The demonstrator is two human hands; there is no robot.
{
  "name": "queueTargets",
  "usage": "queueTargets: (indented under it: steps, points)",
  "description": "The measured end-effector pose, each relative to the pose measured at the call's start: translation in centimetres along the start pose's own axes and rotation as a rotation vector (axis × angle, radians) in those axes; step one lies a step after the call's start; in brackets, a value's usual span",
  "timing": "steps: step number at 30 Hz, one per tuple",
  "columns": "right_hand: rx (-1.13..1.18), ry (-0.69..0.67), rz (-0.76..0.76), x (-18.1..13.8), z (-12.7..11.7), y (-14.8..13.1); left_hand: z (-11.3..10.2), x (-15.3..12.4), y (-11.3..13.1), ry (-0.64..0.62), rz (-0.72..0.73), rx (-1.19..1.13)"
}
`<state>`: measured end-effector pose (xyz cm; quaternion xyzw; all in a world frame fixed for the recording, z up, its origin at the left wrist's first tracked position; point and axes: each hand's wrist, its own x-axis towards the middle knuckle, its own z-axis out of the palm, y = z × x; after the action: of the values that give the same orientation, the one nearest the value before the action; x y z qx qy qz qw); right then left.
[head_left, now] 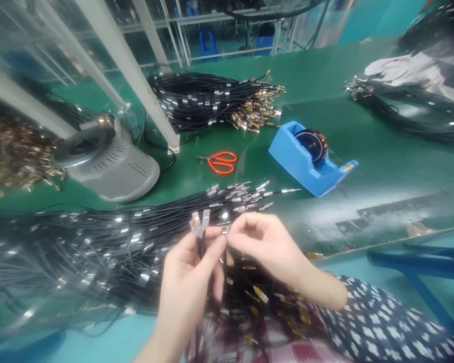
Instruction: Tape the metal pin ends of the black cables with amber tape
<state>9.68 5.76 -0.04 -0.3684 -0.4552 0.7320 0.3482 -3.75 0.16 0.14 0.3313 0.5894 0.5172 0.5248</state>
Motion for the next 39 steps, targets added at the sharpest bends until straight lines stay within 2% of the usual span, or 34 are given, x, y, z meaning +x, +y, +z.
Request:
queueTargets:
  steps: [2,9,13,16,25,28,33,39]
  points:
    - [0.029,0.005,0.008,-0.1,0.1,0.1,0.0,0.1,0.0,0.01,0.008,-0.011]
    - [0.066,0.015,0.005,0.0,0.2,-0.1,-0.6,0.4,0.0,-0.071,-0.037,-0.048]
    - [0.035,0.035,0.0,0.1,0.3,0.0,-0.7,0.4,0.3,-0.102,-0.126,-0.06]
    - [-0.02,0.025,-0.019,0.0,0.2,0.0,-0.8,0.3,0.4,-0.079,-0.176,-0.087]
    - [0.018,0.011,-0.034,0.2,-0.5,1.3,-0.9,0.1,0.3,-0.031,-0.161,-0.142]
    - [-0.01,0.026,-0.05,0.1,-0.4,1.3,-1.0,-0.1,0.3,-0.024,-0.15,-0.144]
    - [-0.001,-0.023,-0.066,-0.1,-0.1,0.8,-1.1,-0.3,0.3,-0.03,-0.137,-0.135]
    - [0.006,0.035,-0.104,-0.2,0.3,0.8,-1.0,-0.3,0.3,-0.023,-0.13,-0.137]
